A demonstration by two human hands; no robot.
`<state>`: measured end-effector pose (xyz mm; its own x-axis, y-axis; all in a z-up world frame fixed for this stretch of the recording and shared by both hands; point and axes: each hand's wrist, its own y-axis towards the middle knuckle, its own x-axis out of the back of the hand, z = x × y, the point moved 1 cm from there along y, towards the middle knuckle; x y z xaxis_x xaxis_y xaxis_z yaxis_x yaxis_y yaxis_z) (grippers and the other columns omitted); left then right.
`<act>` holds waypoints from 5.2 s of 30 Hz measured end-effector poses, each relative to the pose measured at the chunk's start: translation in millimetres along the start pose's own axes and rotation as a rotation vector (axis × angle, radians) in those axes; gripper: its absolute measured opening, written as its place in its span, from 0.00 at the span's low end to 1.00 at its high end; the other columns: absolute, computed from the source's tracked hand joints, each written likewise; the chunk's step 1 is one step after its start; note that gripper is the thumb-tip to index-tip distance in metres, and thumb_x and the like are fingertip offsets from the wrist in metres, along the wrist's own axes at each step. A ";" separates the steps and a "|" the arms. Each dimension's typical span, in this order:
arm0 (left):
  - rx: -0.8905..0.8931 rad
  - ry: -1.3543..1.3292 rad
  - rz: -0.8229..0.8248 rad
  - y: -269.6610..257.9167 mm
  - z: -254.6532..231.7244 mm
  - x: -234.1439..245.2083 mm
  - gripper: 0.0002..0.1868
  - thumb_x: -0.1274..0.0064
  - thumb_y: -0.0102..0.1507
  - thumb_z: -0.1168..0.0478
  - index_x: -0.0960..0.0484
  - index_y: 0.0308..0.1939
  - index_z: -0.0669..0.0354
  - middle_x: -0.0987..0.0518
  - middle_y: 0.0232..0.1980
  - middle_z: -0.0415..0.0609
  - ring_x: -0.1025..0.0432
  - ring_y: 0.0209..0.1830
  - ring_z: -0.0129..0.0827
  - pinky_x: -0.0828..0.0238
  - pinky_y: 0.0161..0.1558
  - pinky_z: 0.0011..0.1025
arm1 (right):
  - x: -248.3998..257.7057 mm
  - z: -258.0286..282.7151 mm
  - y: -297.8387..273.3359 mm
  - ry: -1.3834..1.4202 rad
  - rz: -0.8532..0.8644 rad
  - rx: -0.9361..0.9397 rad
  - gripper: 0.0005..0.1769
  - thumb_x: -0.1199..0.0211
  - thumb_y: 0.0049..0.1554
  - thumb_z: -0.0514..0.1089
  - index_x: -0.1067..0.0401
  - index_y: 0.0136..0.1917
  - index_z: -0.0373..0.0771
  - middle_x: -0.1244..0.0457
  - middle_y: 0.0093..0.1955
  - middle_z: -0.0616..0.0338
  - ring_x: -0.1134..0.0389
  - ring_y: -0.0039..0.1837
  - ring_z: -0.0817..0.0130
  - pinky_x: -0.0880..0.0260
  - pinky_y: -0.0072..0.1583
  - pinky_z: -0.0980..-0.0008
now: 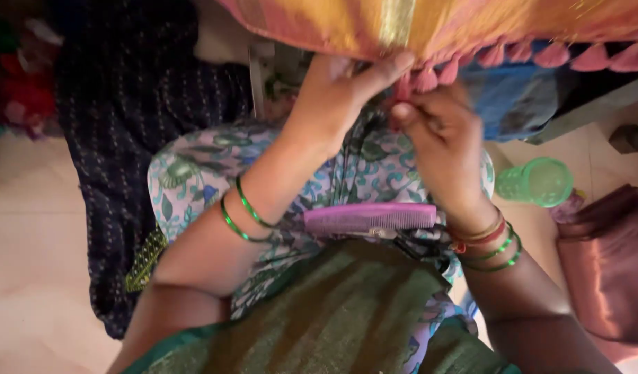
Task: Attaching decorative tassels to the edge of a saree using a needle, thread, and comb.
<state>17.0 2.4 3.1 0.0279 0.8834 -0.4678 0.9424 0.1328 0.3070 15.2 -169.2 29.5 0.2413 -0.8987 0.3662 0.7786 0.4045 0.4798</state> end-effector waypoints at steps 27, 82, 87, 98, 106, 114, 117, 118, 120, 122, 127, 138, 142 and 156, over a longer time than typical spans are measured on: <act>0.574 0.358 0.072 30.1 -67.3 5.2 0.16 0.37 0.57 0.57 0.14 0.35 0.72 0.15 0.32 0.54 0.20 0.27 0.35 0.24 0.32 0.30 | 82.3 67.0 20.1 -1.198 0.234 1.117 0.12 0.28 0.58 0.44 0.22 0.55 0.43 0.32 0.45 0.63 0.31 0.47 0.69 0.37 0.47 0.67; -0.031 0.420 -0.165 -21.6 -2.2 -5.8 0.11 0.42 0.64 0.61 0.21 0.48 0.61 0.16 0.41 0.43 0.22 0.40 0.23 0.25 0.44 0.25 | -59.5 -58.6 9.5 0.677 -0.259 -0.315 0.10 0.41 0.67 0.42 0.24 0.48 0.35 0.32 0.42 0.66 0.36 0.43 0.79 0.36 0.47 0.77; -0.027 0.155 -0.072 -10.9 21.7 7.9 0.12 0.45 0.68 0.59 0.19 0.50 0.66 0.20 0.48 0.42 0.24 0.45 0.23 0.25 0.48 0.24 | -61.4 -41.0 8.6 0.586 -0.271 -0.194 0.09 0.45 0.68 0.40 0.27 0.57 0.33 0.35 0.52 0.65 0.36 0.52 0.79 0.33 0.56 0.76; -0.210 0.417 -0.277 -13.7 28.2 -5.3 0.09 0.40 0.67 0.63 0.14 0.44 0.69 0.19 0.43 0.47 0.27 0.40 0.31 0.31 0.43 0.29 | -37.9 -29.8 37.1 0.952 -0.095 -0.357 0.11 0.43 0.62 0.45 0.28 0.56 0.39 0.35 0.56 0.58 0.34 0.58 0.72 0.32 0.61 0.72; -0.270 0.536 -0.218 -23.9 4.7 -6.3 0.11 0.43 0.65 0.58 0.19 0.46 0.61 0.19 0.45 0.44 0.25 0.47 0.29 0.29 0.51 0.27 | -49.6 -46.2 31.6 0.654 -0.195 -0.292 0.08 0.39 0.67 0.39 0.25 0.50 0.31 0.33 0.44 0.65 0.36 0.46 0.79 0.36 0.49 0.76; -0.013 0.195 -0.167 -6.1 32.2 0.3 0.13 0.45 0.70 0.59 0.17 0.46 0.69 0.20 0.41 0.44 0.28 0.41 0.27 0.30 0.44 0.28 | -46.0 -38.7 12.8 0.342 -0.175 -0.104 0.08 0.45 0.67 0.36 0.29 0.59 0.32 0.36 0.54 0.64 0.35 0.55 0.79 0.33 0.55 0.76; -0.062 0.333 -0.254 -6.2 40.6 0.6 0.11 0.44 0.70 0.61 0.16 0.43 0.68 0.18 0.39 0.48 0.27 0.39 0.29 0.30 0.43 0.29 | -42.7 -54.0 15.8 0.477 -0.173 -0.176 0.10 0.44 0.66 0.37 0.31 0.61 0.35 0.36 0.56 0.63 0.36 0.56 0.78 0.35 0.55 0.75; -0.159 0.448 -0.297 -7.5 43.2 1.7 0.09 0.44 0.69 0.62 0.16 0.42 0.67 0.18 0.41 0.49 0.25 0.41 0.31 0.29 0.45 0.29 | -42.6 -63.7 16.5 0.586 -0.169 -0.292 0.10 0.43 0.66 0.38 0.31 0.61 0.37 0.35 0.55 0.63 0.36 0.54 0.78 0.37 0.52 0.75; -0.306 0.564 -0.306 -12.8 37.3 0.6 0.07 0.44 0.68 0.63 0.16 0.44 0.66 0.17 0.43 0.49 0.24 0.44 0.34 0.29 0.49 0.30 | -44.2 -50.0 28.4 0.721 -0.150 -0.378 0.08 0.43 0.66 0.39 0.30 0.58 0.36 0.34 0.53 0.62 0.36 0.52 0.77 0.36 0.50 0.74; -0.434 0.663 -0.298 -18.8 33.7 -2.1 0.06 0.43 0.67 0.65 0.16 0.45 0.64 0.17 0.46 0.49 0.23 0.48 0.36 0.29 0.52 0.30 | -45.1 -41.3 34.3 0.840 -0.146 -0.481 0.08 0.43 0.66 0.40 0.28 0.55 0.36 0.34 0.50 0.62 0.35 0.50 0.76 0.36 0.48 0.74; -0.324 0.646 -0.287 -26.4 22.6 0.4 0.12 0.40 0.64 0.62 0.18 0.51 0.62 0.19 0.47 0.46 0.27 0.46 0.31 0.29 0.48 0.28 | -60.7 -70.0 27.2 0.931 -0.200 -0.327 0.07 0.39 0.68 0.41 0.27 0.51 0.34 0.33 0.46 0.64 0.35 0.46 0.77 0.36 0.48 0.76; 0.179 0.039 -0.046 -5.6 17.6 6.6 0.13 0.45 0.71 0.60 0.14 0.46 0.70 0.21 0.35 0.45 0.30 0.34 0.28 0.35 0.37 0.28 | -37.6 -66.4 5.3 0.609 -0.145 -0.300 0.11 0.44 0.66 0.43 0.26 0.47 0.35 0.33 0.37 0.63 0.33 0.39 0.76 0.32 0.44 0.73; 0.139 0.033 -0.047 -8.3 7.9 2.5 0.11 0.45 0.68 0.61 0.14 0.46 0.68 0.15 0.42 0.45 0.23 0.43 0.26 0.26 0.50 0.26 | -7.8 -39.4 3.4 -0.132 -0.085 -0.022 0.08 0.39 0.62 0.41 0.24 0.47 0.34 0.32 0.38 0.58 0.31 0.40 0.67 0.31 0.43 0.67; 0.079 0.183 -0.168 -0.6 17.6 10.8 0.10 0.41 0.66 0.62 0.13 0.45 0.67 0.19 0.36 0.37 0.31 0.35 0.18 0.36 0.40 0.20 | 111.7 64.5 99.6 -0.328 -0.326 0.171 0.03 0.33 0.63 0.34 0.23 0.50 0.30 0.33 0.40 0.60 0.35 0.40 0.78 0.38 0.42 0.78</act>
<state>22.6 3.9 -16.7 -0.1857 0.9195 -0.3464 0.9521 0.2556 0.1681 82.4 -218.3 169.6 -0.2158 -0.8935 0.3939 0.6706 0.1576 0.7249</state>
